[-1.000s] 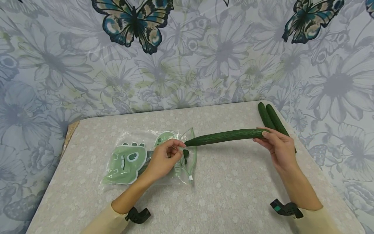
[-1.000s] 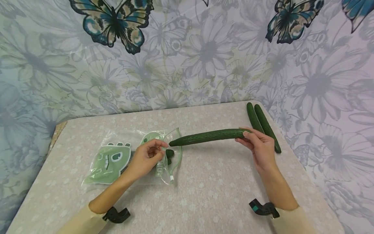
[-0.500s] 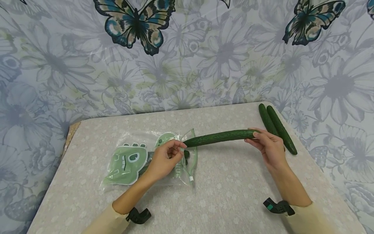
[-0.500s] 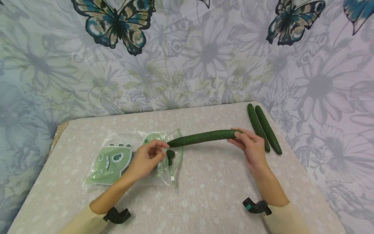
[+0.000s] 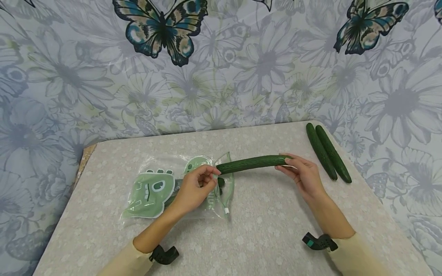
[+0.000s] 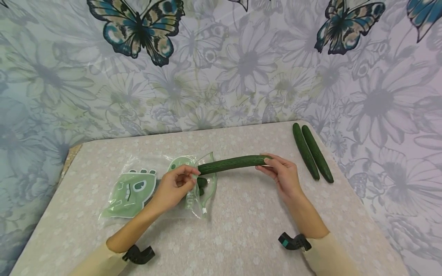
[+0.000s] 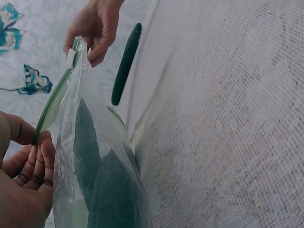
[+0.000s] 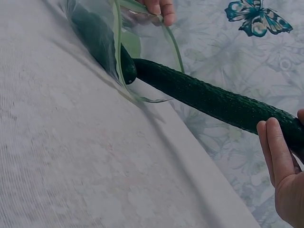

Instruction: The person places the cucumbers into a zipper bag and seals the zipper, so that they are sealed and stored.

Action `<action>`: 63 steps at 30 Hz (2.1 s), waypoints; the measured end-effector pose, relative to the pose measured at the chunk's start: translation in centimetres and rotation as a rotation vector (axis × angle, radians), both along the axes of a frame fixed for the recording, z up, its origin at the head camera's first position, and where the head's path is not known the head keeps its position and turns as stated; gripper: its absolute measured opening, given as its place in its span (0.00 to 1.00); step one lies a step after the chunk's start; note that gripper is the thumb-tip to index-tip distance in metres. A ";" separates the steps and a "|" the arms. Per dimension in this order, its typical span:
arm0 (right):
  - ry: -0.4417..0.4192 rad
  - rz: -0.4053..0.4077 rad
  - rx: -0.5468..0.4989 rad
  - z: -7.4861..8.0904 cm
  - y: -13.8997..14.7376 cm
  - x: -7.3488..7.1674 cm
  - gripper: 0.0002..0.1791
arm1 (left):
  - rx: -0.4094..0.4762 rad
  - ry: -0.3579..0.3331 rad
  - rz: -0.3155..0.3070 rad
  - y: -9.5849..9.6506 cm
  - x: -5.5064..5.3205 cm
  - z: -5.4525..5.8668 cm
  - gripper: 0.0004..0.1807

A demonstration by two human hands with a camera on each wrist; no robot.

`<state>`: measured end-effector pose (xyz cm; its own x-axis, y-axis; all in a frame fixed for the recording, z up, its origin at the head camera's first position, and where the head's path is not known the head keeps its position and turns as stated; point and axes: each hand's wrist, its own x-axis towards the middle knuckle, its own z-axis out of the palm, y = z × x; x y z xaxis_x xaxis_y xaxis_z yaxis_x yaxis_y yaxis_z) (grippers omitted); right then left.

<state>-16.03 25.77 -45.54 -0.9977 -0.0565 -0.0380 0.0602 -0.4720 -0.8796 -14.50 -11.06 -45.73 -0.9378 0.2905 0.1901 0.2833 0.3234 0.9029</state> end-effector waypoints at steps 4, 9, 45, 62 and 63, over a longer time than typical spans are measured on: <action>-0.023 0.029 0.008 -0.4 -0.8 -0.4 0.15 | 0.006 -0.004 -0.001 -0.1 -0.1 -0.1 0.10; -0.071 0.061 -0.012 -0.9 -1.8 -1.1 0.16 | 0.015 0.007 0.000 -0.3 -0.1 0.0 0.10; -0.214 0.179 -0.089 -3.0 -10.7 -4.2 0.06 | 0.036 0.005 0.029 -0.7 -0.2 0.2 0.11; -0.229 0.259 -0.040 -2.6 -13.5 -4.7 0.03 | 0.052 0.001 0.034 -0.2 -0.7 0.8 0.11; -0.225 0.273 -0.014 -2.7 -13.4 -4.7 0.03 | 0.053 -0.003 0.033 -0.2 -0.7 0.8 0.11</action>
<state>-20.78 12.42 -48.20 -0.9124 -0.3225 -0.2522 0.3774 -0.4239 -0.8233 -15.22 -11.23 -44.95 -0.9472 0.2491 0.2018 0.2707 0.2844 0.9197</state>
